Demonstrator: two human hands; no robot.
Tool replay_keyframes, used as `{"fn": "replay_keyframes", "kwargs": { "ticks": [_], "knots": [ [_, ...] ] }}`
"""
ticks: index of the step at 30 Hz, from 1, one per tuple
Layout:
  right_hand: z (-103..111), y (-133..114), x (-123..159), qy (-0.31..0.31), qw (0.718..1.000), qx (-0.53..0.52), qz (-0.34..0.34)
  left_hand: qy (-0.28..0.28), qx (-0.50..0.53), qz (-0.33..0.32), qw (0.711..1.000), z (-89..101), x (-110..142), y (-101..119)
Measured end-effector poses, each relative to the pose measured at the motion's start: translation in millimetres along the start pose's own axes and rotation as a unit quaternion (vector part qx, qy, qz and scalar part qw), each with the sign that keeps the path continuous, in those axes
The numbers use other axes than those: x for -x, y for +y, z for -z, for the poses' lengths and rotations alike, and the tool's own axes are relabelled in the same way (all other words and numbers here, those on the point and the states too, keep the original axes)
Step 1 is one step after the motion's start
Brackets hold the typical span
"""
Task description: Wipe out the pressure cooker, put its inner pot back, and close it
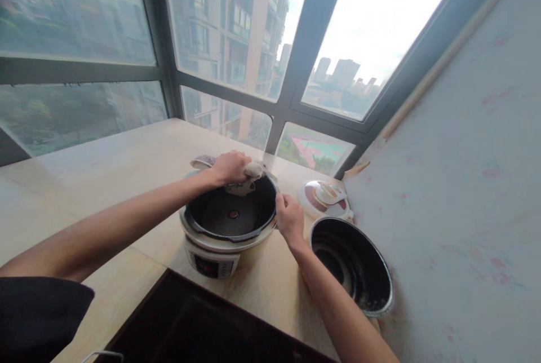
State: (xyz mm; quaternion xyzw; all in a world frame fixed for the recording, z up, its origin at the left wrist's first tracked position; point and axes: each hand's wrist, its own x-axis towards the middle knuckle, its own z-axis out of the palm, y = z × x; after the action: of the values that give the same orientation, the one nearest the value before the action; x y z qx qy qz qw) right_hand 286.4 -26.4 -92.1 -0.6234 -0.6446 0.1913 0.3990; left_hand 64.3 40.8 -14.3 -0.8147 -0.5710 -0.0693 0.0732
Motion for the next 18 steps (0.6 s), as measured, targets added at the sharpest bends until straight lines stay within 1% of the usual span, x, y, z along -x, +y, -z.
{"fn": "replay_keyframes", "kwargs": {
  "ticks": [3,5,8,10,12,15,18],
  "knots": [
    [0,0,0,0.001,1.0,0.009,-0.003,0.019,0.019,-0.013,1.0,-4.8,-7,20],
    [-1,1,0,0.0,1.0,0.006,-0.004,0.02,0.039,-0.027,0.999,-4.2,-11,33],
    [-1,3,-1,-0.005,1.0,-0.011,-0.005,-0.009,0.09,-0.04,0.995,3.6,-10,54],
    [-2,5,-2,-0.009,1.0,-0.014,-0.011,-0.038,0.121,-0.049,0.991,10.9,-3,67],
    [-2,6,-3,-0.009,1.0,-0.012,-0.013,-0.051,0.138,-0.061,0.987,17.1,5,78],
    [-2,7,-4,-0.003,1.0,-0.022,-0.007,-0.05,0.16,-0.07,0.983,21.6,17,85],
    [-1,7,-3,-0.004,0.999,-0.04,-0.005,-0.053,0.149,-0.105,0.982,19.4,18,79]
  ]
}}
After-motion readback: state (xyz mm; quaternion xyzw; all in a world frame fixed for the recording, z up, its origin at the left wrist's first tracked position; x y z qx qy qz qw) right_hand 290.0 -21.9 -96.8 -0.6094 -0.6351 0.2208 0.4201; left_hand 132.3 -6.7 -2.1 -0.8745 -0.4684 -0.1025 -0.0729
